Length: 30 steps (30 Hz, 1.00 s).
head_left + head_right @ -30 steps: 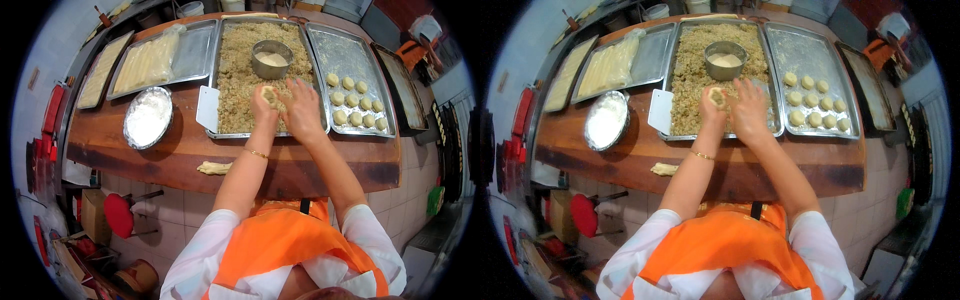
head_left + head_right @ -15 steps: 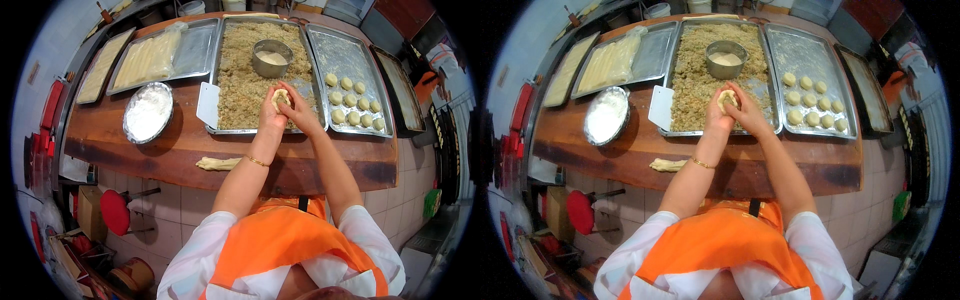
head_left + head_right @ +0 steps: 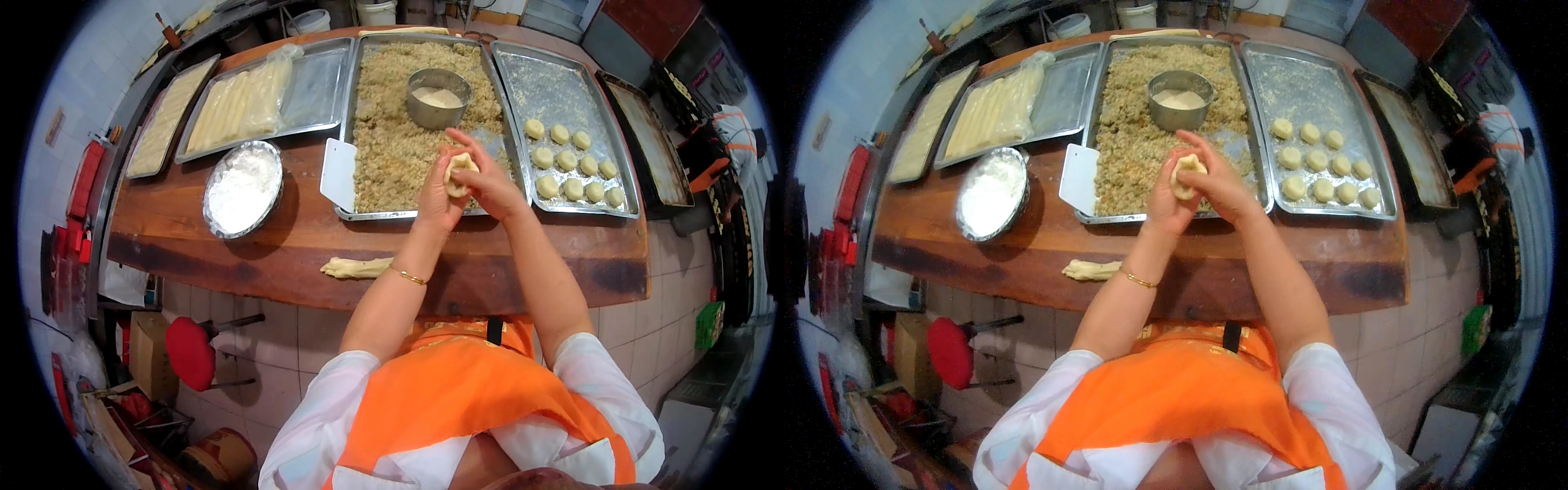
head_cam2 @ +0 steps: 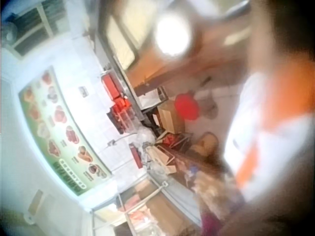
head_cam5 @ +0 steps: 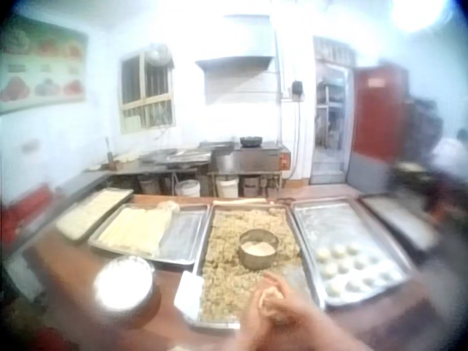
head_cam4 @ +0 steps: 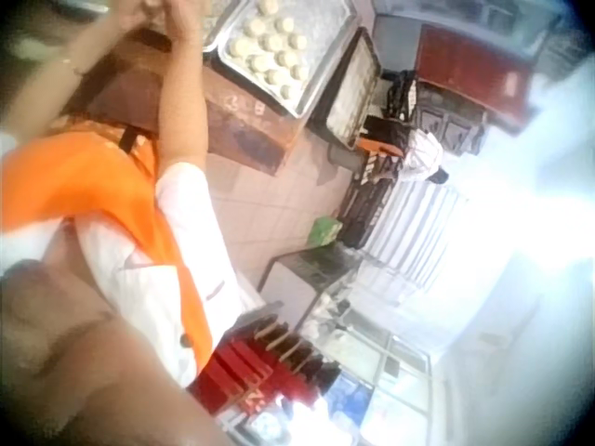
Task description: The person prepares bread buns by hand, portioning dough from a larger roll, filling each piece with a mixture from a tray, and rolling them into balls before placing them onto a metal baking sheet.
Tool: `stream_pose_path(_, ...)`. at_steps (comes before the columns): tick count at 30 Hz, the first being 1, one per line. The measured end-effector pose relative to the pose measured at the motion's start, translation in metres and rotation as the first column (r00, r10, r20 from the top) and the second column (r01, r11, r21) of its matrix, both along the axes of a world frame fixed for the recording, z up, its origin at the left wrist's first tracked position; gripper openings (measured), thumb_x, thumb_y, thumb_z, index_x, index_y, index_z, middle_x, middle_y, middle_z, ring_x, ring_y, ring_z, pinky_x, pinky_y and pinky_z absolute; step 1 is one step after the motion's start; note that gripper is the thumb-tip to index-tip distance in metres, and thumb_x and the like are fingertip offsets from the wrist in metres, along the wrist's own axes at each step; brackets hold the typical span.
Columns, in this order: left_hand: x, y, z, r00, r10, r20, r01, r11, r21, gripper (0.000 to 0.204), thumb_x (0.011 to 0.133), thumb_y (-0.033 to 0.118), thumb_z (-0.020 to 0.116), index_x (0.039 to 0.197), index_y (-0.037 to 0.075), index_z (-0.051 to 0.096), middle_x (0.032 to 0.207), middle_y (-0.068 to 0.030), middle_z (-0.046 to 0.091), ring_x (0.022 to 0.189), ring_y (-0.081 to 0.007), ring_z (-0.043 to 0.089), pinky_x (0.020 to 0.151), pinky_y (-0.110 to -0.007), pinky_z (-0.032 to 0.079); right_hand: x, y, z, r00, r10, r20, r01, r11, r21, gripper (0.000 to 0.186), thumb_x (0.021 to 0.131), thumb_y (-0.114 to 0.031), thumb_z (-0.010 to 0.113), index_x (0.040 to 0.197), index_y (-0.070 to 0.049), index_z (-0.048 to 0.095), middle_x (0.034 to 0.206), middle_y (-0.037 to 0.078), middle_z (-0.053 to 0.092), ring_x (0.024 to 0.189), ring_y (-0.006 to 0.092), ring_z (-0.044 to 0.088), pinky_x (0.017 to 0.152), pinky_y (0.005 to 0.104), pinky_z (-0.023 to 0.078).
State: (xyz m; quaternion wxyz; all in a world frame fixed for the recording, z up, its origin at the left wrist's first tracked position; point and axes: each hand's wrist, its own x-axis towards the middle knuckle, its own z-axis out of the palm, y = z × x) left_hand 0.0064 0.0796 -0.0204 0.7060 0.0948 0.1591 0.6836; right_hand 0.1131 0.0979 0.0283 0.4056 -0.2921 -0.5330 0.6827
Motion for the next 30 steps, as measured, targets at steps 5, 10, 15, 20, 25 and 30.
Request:
stream_pose_path(5, 0.005, 0.002, -0.016, 0.998, -0.017, 0.068, 0.020, 0.998, -0.052, 0.022, 0.099, 0.038, 0.062, 0.103, 0.016, 0.059, 0.088, 0.0022, 0.063, 0.073, -0.0094, 0.063, 0.043, -0.022, 0.043, 0.002, 0.004, -0.017, 0.928, -0.035, 0.372, -0.053, 0.973, 0.223, 0.063, 0.086, -0.020, 0.066, 0.146, -0.013, 0.049, 0.136, 0.016, 0.058, 0.111, 0.0267, 0.061, 0.095, 0.0394, 0.050)
stream_pose_path(10, 0.001, 0.006, -0.019, 1.000, 0.021, -0.003, -0.021, 0.992, -0.122, 0.023, 0.099, 0.038, 0.060, 0.104, 0.015, 0.059, 0.092, 0.0013, 0.064, 0.073, -0.0099, 0.063, 0.044, -0.023, 0.045, 0.004, -0.003, -0.007, 0.970, 0.084, 0.229, -0.084, 0.996, -0.011, 0.055, 0.089, -0.008, 0.059, 0.142, -0.007, 0.049, 0.127, 0.007, 0.058, 0.106, 0.0137, 0.057, 0.091, 0.0276, 0.048)
stream_pose_path(15, 0.005, 0.005, -0.016, 0.993, 0.116, -0.024, -0.118, 0.962, -0.247, 0.026, 0.101, 0.039, 0.057, 0.107, 0.014, 0.059, 0.092, -0.0017, 0.064, 0.077, -0.0155, 0.065, 0.053, -0.027, 0.052, 0.004, -0.004, -0.029, 0.966, 0.125, 0.228, -0.140, 0.989, 0.049, 0.062, 0.089, -0.014, 0.063, 0.146, -0.008, 0.043, 0.138, 0.009, 0.053, 0.124, 0.0194, 0.051, 0.105, 0.0348, 0.042)
stream_pose_path(20, -0.029, -0.008, -0.029, 0.931, -0.338, 0.137, 0.311, 0.931, 0.189, 0.034, 0.108, 0.040, 0.043, 0.120, 0.010, 0.055, 0.101, -0.0058, 0.063, 0.084, -0.0194, 0.066, 0.063, -0.031, 0.057, 0.021, -0.003, -0.002, 0.866, 0.018, 0.500, -0.315, 0.797, 0.516, 0.078, 0.079, -0.030, 0.079, 0.145, -0.011, 0.043, 0.149, 0.017, 0.045, 0.141, 0.0288, 0.040, 0.116, 0.0418, 0.032)
stream_pose_path(25, -0.004, -0.039, 0.010, 0.971, -0.194, 0.137, 0.189, 0.981, 0.048, 0.042, 0.109, 0.039, 0.037, 0.140, 0.010, 0.044, 0.132, -0.0103, 0.056, 0.121, -0.0241, 0.058, 0.102, -0.040, 0.052, 0.018, -0.012, 0.011, 0.777, -0.257, 0.575, -0.315, 0.631, 0.709, 0.072, 0.076, -0.032, 0.083, 0.136, -0.008, 0.052, 0.143, 0.016, 0.053, 0.137, 0.0323, 0.047, 0.113, 0.0441, 0.037)
stream_pose_path(30, -0.005, -0.048, 0.005, 0.984, -0.175, 0.044, 0.171, 0.982, 0.085, 0.036, 0.109, 0.034, 0.042, 0.136, 0.011, 0.047, 0.131, -0.0076, 0.057, 0.120, -0.0228, 0.058, 0.102, -0.038, 0.052, 0.008, -0.037, 0.005, 0.901, -0.213, 0.378, -0.123, 0.711, 0.692, 0.051, 0.084, -0.025, 0.075, 0.129, -0.008, 0.058, 0.123, 0.016, 0.065, 0.118, 0.0342, 0.060, 0.101, 0.0423, 0.046)
